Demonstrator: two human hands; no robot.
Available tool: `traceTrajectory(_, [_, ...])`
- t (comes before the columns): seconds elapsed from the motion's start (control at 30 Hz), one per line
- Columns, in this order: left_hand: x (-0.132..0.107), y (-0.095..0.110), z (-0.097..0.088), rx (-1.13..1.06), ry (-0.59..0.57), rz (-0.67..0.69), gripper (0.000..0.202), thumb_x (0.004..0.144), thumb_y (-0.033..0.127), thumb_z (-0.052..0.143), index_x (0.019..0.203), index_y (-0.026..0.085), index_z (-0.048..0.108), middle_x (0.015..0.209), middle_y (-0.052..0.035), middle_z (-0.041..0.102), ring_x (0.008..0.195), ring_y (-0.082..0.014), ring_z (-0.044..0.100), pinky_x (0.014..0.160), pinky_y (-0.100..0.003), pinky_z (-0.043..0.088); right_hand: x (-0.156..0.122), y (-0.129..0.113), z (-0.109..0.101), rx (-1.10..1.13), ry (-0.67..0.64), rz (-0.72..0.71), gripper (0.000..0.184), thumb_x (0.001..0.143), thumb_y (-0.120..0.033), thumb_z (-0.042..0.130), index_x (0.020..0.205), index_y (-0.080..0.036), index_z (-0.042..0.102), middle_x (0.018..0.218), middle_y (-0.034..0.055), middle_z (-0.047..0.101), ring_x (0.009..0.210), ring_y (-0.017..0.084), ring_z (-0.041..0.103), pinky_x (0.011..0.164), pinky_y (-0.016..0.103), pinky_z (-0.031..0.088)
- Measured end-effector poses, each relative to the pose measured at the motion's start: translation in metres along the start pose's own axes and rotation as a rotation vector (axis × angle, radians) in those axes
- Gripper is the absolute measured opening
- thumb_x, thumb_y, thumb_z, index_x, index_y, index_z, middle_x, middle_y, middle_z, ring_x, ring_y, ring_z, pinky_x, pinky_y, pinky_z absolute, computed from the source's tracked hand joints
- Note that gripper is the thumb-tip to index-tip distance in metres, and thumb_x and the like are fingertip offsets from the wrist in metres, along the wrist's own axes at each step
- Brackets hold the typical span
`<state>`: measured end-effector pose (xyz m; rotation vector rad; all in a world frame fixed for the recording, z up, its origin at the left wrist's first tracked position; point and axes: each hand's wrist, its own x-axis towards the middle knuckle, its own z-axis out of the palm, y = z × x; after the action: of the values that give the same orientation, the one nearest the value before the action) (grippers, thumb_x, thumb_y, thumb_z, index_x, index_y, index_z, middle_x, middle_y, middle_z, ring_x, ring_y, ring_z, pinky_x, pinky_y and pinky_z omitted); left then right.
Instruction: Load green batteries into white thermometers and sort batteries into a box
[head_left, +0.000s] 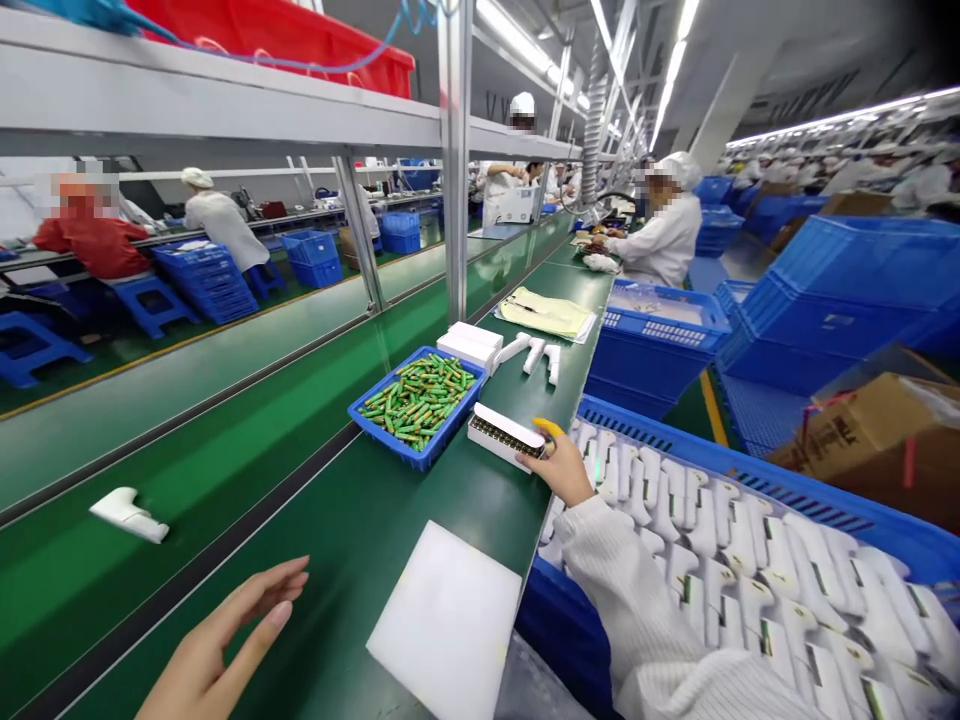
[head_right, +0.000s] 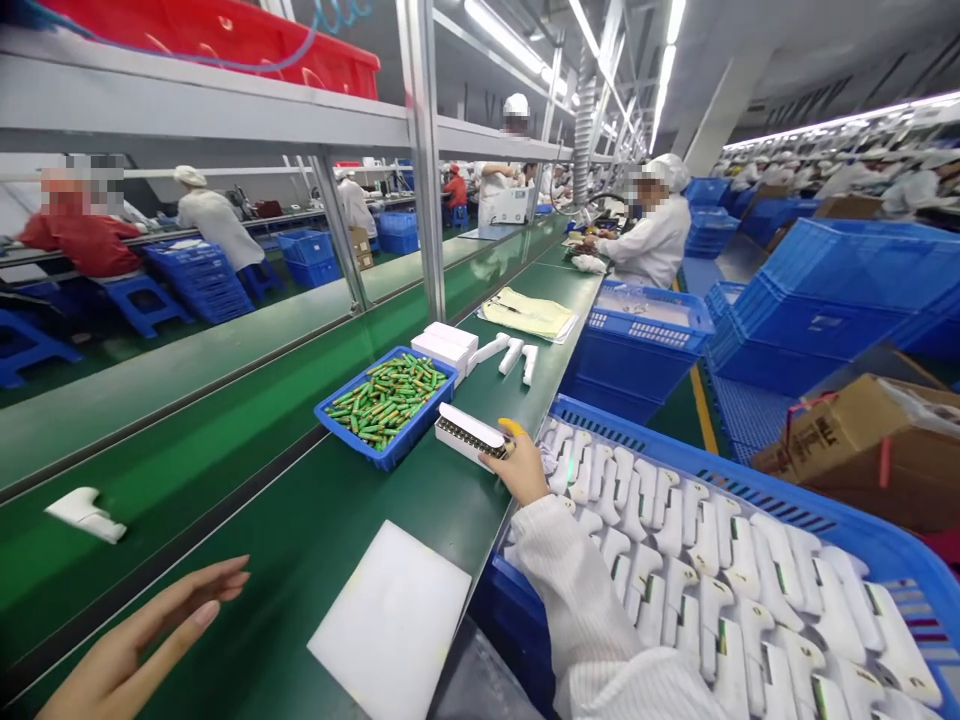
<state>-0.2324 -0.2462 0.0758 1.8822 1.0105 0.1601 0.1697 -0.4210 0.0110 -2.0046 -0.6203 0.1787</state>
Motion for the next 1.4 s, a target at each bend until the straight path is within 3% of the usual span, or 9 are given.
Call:
traceTrajectory(0.27, [-0.033, -0.01, -0.002, 0.261, 0.061, 0.165, 0.034, 0.089, 0.05, 0.043, 0.111, 0.033, 0.062, 0.127, -0.001, 0.058, 0.116, -0.0219, 0.057, 0.097, -0.032, 0.048, -0.049, -0.037, -0.028, 0.229, -0.018, 0.083, 0.059, 0.053, -0.034, 0.08, 0.105, -0.014, 0.059, 0.045, -0.0122, 0.032, 0.04, 0.008, 0.034, 0.04, 0.022, 0.03])
traceTrajectory(0.4, [-0.058, 0.024, 0.01, 0.358, 0.057, 0.295, 0.027, 0.09, 0.044, 0.043, 0.105, 0.033, 0.063, 0.115, -0.0009, 0.063, 0.104, -0.0189, 0.063, 0.087, -0.026, 0.052, -0.065, -0.074, -0.018, 0.452, -0.306, 0.023, 0.062, 0.054, -0.029, 0.082, 0.109, -0.017, 0.056, 0.073, 0.0002, 0.061, 0.064, 0.015, 0.058, 0.056, 0.026, 0.048])
traceTrajectory(0.6, [-0.066, 0.054, 0.027, 0.461, 0.08, 0.309, 0.025, 0.094, 0.027, 0.037, 0.097, 0.025, 0.061, 0.1, -0.0034, 0.065, 0.09, -0.0189, 0.064, 0.076, -0.031, 0.053, -0.066, -0.117, 0.086, 0.558, -0.963, -0.085, 0.066, 0.052, -0.022, 0.083, 0.112, -0.02, 0.054, 0.091, 0.0028, 0.063, 0.083, 0.019, 0.061, 0.074, 0.032, 0.052])
traceTrajectory(0.73, [-0.062, 0.028, 0.026, 0.575, 0.272, 0.225, 0.023, 0.093, 0.019, 0.036, 0.1, 0.02, 0.058, 0.098, -0.0071, 0.065, 0.084, -0.0222, 0.062, 0.072, -0.037, 0.052, -0.084, -0.128, 0.159, 0.484, -1.237, -0.166, 0.064, 0.048, -0.016, 0.082, 0.106, -0.02, 0.056, 0.088, 0.0006, 0.061, 0.081, 0.018, 0.06, 0.075, 0.031, 0.051])
traceTrajectory(0.83, [-0.056, 0.003, 0.021, 0.592, 0.411, 0.222, 0.023, 0.091, 0.013, 0.036, 0.105, 0.019, 0.054, 0.102, -0.0081, 0.064, 0.085, -0.0218, 0.062, 0.072, -0.037, 0.052, -0.097, -0.134, 0.186, 0.453, -1.389, -0.175, 0.062, 0.049, -0.016, 0.081, 0.104, -0.019, 0.052, 0.09, 0.0, 0.059, 0.083, 0.017, 0.059, 0.078, 0.032, 0.05])
traceTrajectory(0.9, [-0.051, -0.01, 0.018, 0.623, 0.482, 0.279, 0.022, 0.089, 0.01, 0.038, 0.105, 0.019, 0.052, 0.107, -0.0087, 0.062, 0.094, -0.0227, 0.06, 0.082, -0.041, 0.05, -0.101, -0.138, 0.19, 0.389, -1.391, -0.195, 0.063, 0.053, -0.019, 0.078, 0.108, -0.018, 0.048, 0.097, 0.0019, 0.057, 0.082, 0.016, 0.058, 0.08, 0.034, 0.05])
traceTrajectory(1.1, [-0.034, -0.024, 0.014, 0.755, 0.547, 0.328, 0.014, 0.087, 0.009, 0.044, 0.087, 0.017, 0.057, 0.103, -0.0094, 0.058, 0.105, -0.0247, 0.054, 0.098, -0.051, 0.041, -0.094, -0.169, 0.154, 0.295, -0.987, -0.43, 0.028, 0.085, -0.035, 0.05, 0.107, -0.018, 0.051, 0.107, 0.0081, 0.055, 0.088, 0.016, 0.053, 0.085, 0.035, 0.044])
traceTrajectory(1.23, [-0.03, -0.025, 0.018, 0.782, 0.514, 0.302, 0.007, 0.083, 0.011, 0.056, 0.08, 0.016, 0.06, 0.101, -0.009, 0.057, 0.106, -0.0262, 0.052, 0.103, -0.056, 0.034, -0.103, -0.192, 0.135, 0.444, -1.257, -0.346, 0.038, 0.09, -0.05, 0.043, 0.081, -0.016, 0.055, 0.073, 0.0031, 0.056, 0.059, 0.011, 0.049, 0.057, 0.028, 0.041])
traceTrajectory(1.4, [-0.031, -0.029, 0.023, 0.772, 0.498, 0.286, 0.009, 0.079, 0.013, 0.064, 0.087, 0.017, 0.066, 0.108, -0.0099, 0.056, 0.112, -0.0283, 0.049, 0.106, -0.058, 0.029, -0.127, -0.186, 0.155, 0.698, -1.485, -0.12, 0.036, 0.088, -0.053, 0.051, 0.082, -0.017, 0.05, 0.057, -0.0078, 0.034, 0.047, 0.006, 0.026, 0.046, 0.023, 0.02])
